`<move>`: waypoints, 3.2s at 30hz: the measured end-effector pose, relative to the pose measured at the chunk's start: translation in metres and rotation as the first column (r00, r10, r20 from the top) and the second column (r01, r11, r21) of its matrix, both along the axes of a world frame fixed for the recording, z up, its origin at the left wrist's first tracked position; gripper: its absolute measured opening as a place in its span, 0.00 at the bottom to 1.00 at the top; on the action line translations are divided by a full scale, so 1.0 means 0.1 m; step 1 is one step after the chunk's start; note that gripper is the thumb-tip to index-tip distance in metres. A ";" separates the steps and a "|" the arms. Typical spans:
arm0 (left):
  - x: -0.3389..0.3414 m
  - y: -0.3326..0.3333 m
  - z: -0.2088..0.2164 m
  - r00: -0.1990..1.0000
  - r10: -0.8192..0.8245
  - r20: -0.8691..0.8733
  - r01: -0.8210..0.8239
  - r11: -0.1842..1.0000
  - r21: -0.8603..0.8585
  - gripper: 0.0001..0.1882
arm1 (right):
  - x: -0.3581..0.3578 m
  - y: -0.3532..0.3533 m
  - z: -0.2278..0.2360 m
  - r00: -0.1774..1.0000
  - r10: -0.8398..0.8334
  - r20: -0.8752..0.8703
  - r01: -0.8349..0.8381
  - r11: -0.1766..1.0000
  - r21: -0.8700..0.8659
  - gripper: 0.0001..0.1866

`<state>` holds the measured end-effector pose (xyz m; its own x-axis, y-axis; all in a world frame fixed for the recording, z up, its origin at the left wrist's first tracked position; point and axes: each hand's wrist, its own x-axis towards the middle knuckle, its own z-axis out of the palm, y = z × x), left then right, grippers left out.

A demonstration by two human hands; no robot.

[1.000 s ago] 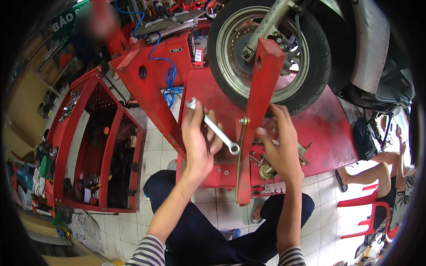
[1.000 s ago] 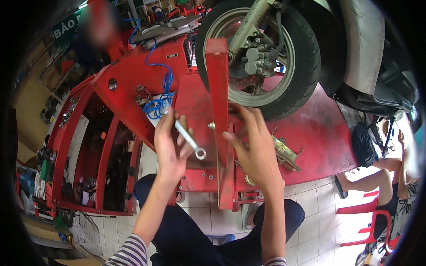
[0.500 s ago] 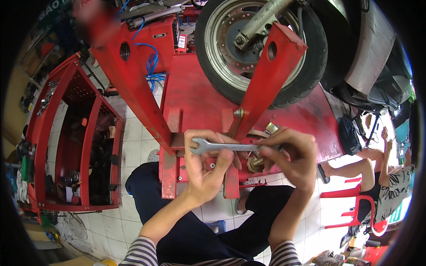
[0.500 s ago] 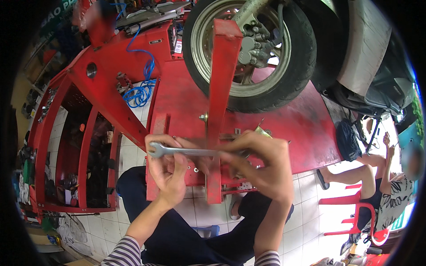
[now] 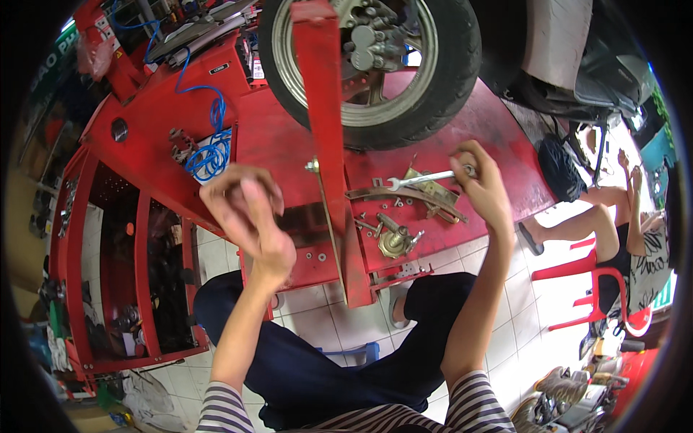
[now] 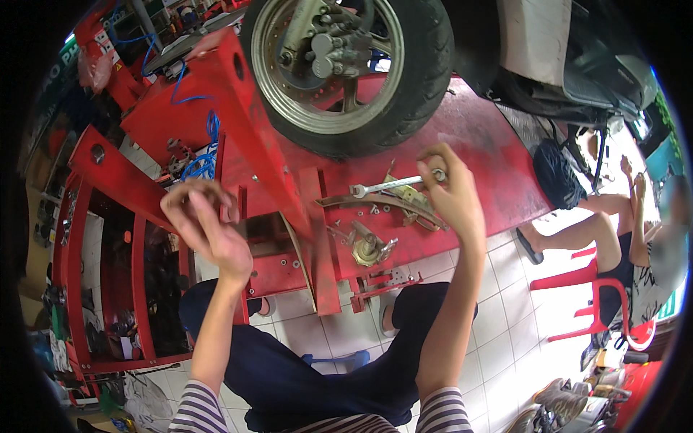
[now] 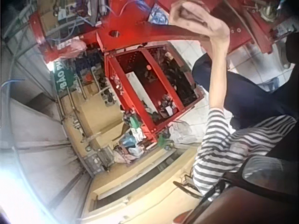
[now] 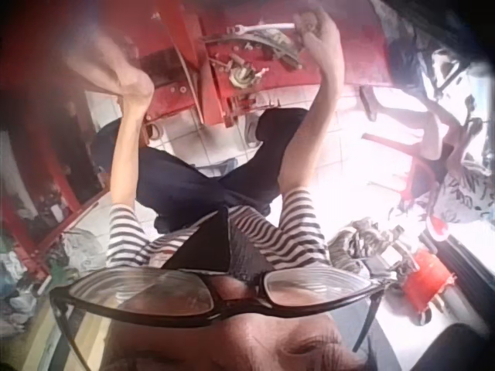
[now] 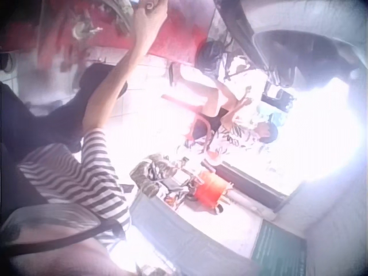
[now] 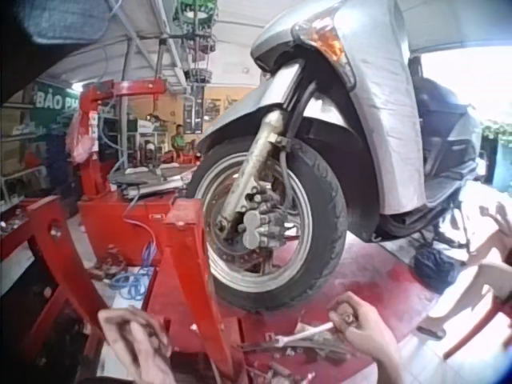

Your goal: The person uses a wrench and a socket wrench to unscrew and remove bolts and nuts from a red metal fixture attached to a motorcycle wheel, eventually detaching a curved metal plate.

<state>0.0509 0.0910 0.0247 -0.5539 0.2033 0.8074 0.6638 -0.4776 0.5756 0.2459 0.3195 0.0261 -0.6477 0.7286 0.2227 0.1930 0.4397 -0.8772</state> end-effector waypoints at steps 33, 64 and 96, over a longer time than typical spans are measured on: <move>-0.06 0.05 0.03 0.950 0.092 -0.299 -0.209 0.898 -0.388 0.06 | -0.57 -0.47 -0.23 0.998 -0.058 0.027 0.036 0.861 0.507 0.10; -0.04 -0.05 0.08 0.933 0.089 -0.348 -0.262 0.830 -0.492 0.07 | -1.06 -0.99 -0.31 0.807 -0.043 -0.588 0.152 0.979 0.137 0.12; -0.01 -0.06 0.09 0.997 -0.072 0.008 0.067 0.876 -0.477 0.05 | -1.09 -1.01 -0.31 0.809 -0.068 -0.584 0.211 0.961 0.179 0.12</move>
<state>0.0494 0.0852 0.0339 -0.5167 0.6026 0.6082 0.6457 -0.1921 0.7390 0.1371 0.2188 -0.0053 -0.2477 0.6846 0.6855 -0.2330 0.6447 -0.7281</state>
